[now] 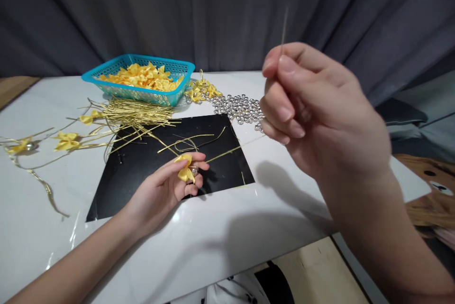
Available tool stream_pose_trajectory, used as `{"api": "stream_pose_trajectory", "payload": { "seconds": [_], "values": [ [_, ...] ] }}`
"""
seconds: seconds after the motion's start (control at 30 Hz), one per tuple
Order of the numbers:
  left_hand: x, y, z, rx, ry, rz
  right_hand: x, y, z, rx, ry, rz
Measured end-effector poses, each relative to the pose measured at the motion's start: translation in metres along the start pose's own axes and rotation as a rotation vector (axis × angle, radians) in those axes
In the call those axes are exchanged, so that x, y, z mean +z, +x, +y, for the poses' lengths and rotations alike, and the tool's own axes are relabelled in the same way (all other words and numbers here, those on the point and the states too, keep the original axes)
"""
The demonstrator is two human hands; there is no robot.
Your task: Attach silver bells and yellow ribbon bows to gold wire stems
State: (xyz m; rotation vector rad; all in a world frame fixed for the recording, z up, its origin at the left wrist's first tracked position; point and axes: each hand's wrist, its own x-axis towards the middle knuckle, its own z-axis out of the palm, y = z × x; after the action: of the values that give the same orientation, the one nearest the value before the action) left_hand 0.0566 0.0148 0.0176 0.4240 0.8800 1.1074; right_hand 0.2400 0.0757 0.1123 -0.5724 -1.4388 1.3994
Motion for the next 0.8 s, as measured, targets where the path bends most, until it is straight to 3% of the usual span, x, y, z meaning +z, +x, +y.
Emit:
{"api": "stream_pose_trajectory", "payload": {
  "seconds": [0.17,0.3,0.47,0.6,0.8],
  "values": [
    [-0.003,0.0,0.0,-0.043,0.059,-0.025,-0.003,-0.008,-0.01,-0.009,-0.143,0.024],
    [-0.005,0.002,-0.004,0.022,0.175,-0.035,-0.01,-0.012,-0.008,-0.089,-0.218,0.026],
    [-0.011,0.007,-0.005,0.162,0.414,-0.058,-0.02,-0.01,0.015,-0.13,-0.285,-0.028],
    [-0.012,0.01,-0.003,0.147,0.639,-0.073,-0.023,-0.014,0.038,-0.193,-0.413,-0.002],
    [-0.01,0.008,-0.007,0.183,0.763,-0.065,-0.023,-0.029,0.043,-0.253,-0.732,-0.08]
  ]
}}
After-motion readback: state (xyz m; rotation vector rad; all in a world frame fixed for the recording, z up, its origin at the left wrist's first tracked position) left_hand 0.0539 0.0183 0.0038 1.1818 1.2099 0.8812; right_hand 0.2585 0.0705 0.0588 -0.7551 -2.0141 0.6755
